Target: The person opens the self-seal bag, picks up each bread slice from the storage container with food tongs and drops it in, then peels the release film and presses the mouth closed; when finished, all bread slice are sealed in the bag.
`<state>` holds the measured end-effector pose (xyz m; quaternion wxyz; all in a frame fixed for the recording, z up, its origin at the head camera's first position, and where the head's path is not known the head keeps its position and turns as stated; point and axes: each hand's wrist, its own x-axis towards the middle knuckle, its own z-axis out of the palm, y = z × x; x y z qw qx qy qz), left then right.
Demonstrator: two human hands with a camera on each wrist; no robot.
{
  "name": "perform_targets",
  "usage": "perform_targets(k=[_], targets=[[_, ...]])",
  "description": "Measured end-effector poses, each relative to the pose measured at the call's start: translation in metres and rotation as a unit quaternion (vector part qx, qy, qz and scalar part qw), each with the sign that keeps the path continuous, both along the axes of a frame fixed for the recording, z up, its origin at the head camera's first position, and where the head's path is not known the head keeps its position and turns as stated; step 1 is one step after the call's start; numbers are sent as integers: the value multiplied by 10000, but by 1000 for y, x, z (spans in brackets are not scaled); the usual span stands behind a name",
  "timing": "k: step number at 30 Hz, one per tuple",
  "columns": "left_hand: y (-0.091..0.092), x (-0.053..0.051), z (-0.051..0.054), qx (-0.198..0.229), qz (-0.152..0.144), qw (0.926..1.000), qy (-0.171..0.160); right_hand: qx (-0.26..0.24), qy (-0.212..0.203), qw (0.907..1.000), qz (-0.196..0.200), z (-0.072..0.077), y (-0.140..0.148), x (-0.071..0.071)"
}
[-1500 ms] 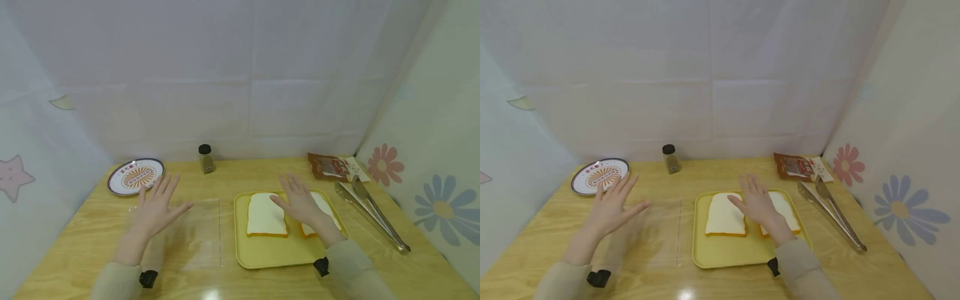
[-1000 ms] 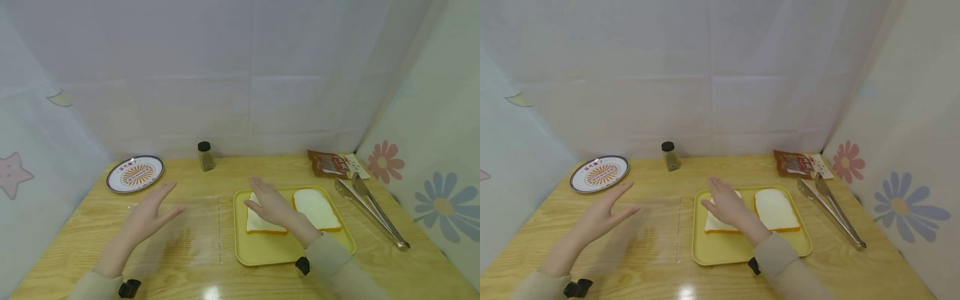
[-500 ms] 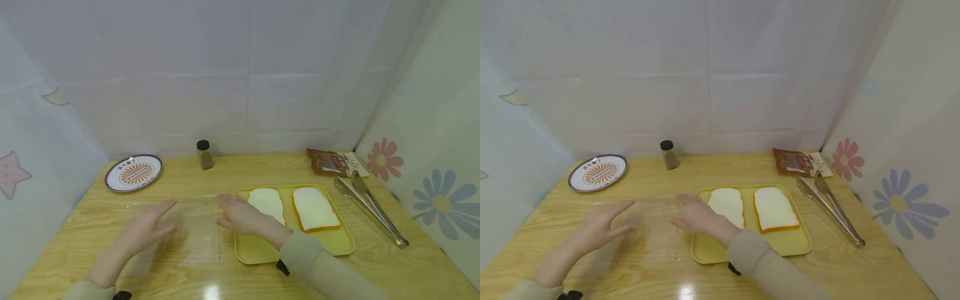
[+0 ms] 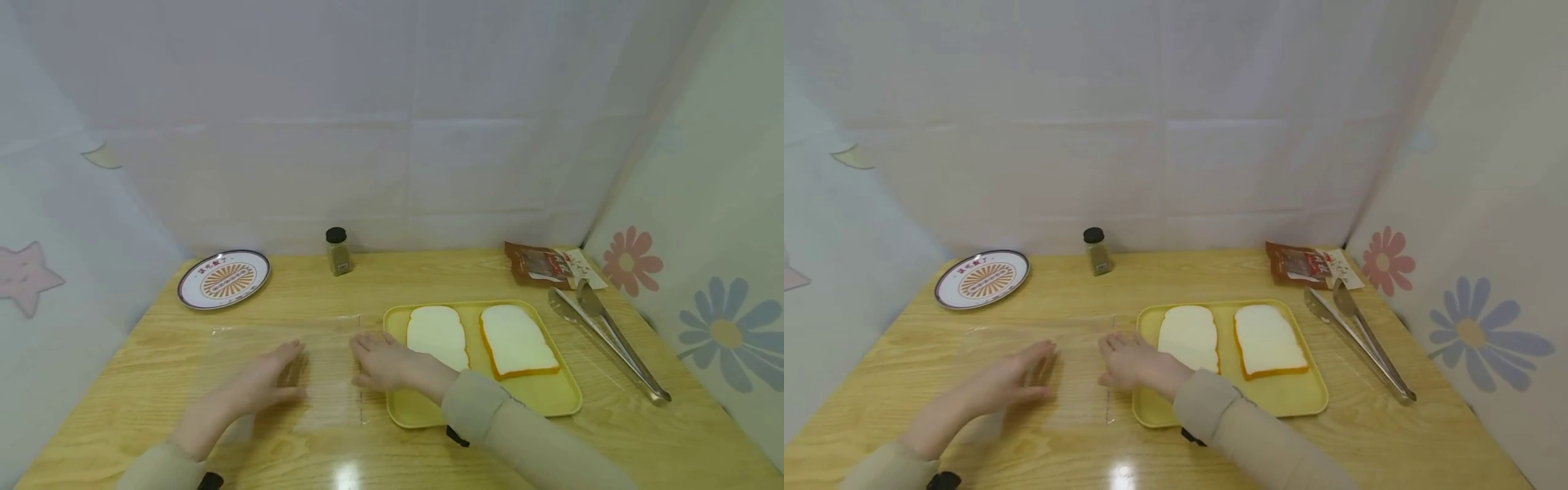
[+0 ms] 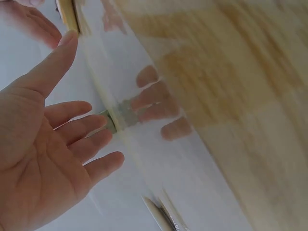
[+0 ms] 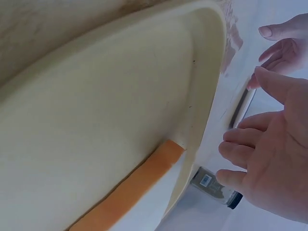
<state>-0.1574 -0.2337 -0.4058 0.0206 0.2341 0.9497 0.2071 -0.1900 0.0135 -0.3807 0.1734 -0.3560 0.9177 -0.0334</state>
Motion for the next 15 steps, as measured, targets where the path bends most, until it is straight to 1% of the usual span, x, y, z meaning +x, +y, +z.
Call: perform_targets(k=[4, 9, 11, 15], targets=[[1, -3, -4, -62, -112, 9999, 30, 204, -135, 9997, -95, 0, -2, 1], [0, -6, -8, -141, -252, 9995, 105, 564, 2, 9984, -44, -6, -7, 3], [0, -6, -9, -186, -279, 9994, 92, 675, 75, 9977, 12, -10, -9, 4], [0, -7, -9, -249, -215, 9995, -40, 782, 144, 9968, 15, -12, -12, 6]])
